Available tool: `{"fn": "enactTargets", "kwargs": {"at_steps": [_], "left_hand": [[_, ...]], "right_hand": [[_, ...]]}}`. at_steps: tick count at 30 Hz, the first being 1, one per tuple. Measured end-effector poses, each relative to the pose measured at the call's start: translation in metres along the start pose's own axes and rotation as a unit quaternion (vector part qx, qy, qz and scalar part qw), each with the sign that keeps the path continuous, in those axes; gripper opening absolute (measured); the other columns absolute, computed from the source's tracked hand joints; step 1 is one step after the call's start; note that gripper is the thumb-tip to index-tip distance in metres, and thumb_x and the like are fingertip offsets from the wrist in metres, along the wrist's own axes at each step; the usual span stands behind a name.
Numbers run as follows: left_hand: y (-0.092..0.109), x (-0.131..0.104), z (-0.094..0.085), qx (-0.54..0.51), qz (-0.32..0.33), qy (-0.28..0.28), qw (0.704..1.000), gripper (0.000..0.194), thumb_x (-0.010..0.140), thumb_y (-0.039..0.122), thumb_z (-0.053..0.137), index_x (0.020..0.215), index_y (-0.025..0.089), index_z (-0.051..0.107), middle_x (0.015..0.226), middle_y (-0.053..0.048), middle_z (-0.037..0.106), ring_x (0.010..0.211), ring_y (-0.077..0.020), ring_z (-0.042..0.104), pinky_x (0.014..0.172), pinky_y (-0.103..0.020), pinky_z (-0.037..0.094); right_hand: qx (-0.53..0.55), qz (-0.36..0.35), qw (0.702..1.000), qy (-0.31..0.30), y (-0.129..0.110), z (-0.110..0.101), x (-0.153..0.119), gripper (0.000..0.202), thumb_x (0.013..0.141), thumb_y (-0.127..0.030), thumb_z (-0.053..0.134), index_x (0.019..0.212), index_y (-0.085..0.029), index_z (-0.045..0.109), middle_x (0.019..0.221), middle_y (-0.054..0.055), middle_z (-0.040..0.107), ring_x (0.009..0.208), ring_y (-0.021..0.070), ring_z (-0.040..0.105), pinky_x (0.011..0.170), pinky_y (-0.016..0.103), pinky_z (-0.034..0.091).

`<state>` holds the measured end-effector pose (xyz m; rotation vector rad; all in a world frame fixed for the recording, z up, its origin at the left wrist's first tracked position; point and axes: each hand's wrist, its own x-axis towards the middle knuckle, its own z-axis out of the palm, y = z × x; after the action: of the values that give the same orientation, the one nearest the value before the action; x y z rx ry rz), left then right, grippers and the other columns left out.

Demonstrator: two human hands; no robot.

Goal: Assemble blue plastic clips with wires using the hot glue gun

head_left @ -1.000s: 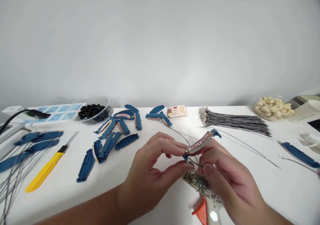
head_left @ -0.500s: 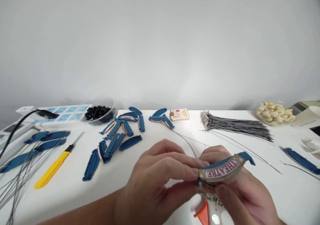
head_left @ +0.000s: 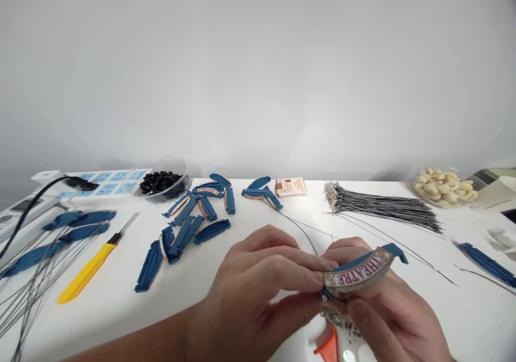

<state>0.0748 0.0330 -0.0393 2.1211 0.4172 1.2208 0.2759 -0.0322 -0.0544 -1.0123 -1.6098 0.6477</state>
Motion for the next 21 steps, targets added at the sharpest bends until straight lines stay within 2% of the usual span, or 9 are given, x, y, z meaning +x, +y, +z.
{"fn": "enactTargets", "kwargs": {"at_steps": [6, 13, 18, 21], "left_hand": [[0.0008, -0.0023, -0.0010, 0.027, 0.002, -0.008, 1.000, 0.043, 0.085, 0.007, 0.085, 0.114, 0.027, 0.061, 0.114, -0.003, 0.084, 0.089, -0.0145, 0.079, 0.087, -0.030, 0.062], [0.0016, -0.0027, -0.0007, 0.036, 0.008, -0.021, 0.999, 0.040, 0.087, 0.008, 0.083, 0.116, 0.026, 0.061, 0.112, -0.005, 0.083, 0.088, -0.0163, 0.077, 0.084, -0.030, 0.064], [0.0012, -0.0038, -0.0017, 0.037, 0.044, 0.000, 0.998, 0.027, 0.091, 0.010, 0.079, 0.114, 0.019, 0.066, 0.113, -0.011, 0.083, 0.088, -0.0169, 0.077, 0.082, -0.030, 0.066], [0.0019, -0.0021, -0.0036, 0.047, 0.066, -0.008, 0.997, 0.023, 0.093, 0.009, 0.078, 0.112, 0.015, 0.067, 0.114, -0.013, 0.083, 0.089, -0.0161, 0.078, 0.084, -0.028, 0.066]], "right_hand": [[-0.004, 0.017, 1.000, 0.009, -0.0014, 0.0008, -0.0027, 0.022, 0.103, -0.033, 0.060, 0.098, -0.028, 0.081, 0.102, 0.011, 0.077, 0.095, 0.0312, 0.074, 0.077, 0.040, 0.064], [-0.002, 0.014, 1.000, -0.008, -0.0021, -0.0015, -0.0012, 0.019, 0.101, -0.025, 0.061, 0.097, -0.026, 0.080, 0.094, 0.011, 0.076, 0.086, 0.0279, 0.074, 0.069, 0.036, 0.065], [-0.015, -0.022, 1.000, -0.014, -0.0049, -0.0023, 0.0043, 0.015, 0.099, -0.022, 0.064, 0.095, -0.023, 0.078, 0.093, 0.009, 0.077, 0.089, 0.0269, 0.077, 0.072, 0.033, 0.066], [-0.019, -0.013, 1.000, 0.001, -0.0047, -0.0010, 0.0033, 0.015, 0.100, -0.025, 0.064, 0.103, -0.024, 0.079, 0.093, 0.008, 0.077, 0.087, 0.0264, 0.078, 0.069, 0.031, 0.066]]}}
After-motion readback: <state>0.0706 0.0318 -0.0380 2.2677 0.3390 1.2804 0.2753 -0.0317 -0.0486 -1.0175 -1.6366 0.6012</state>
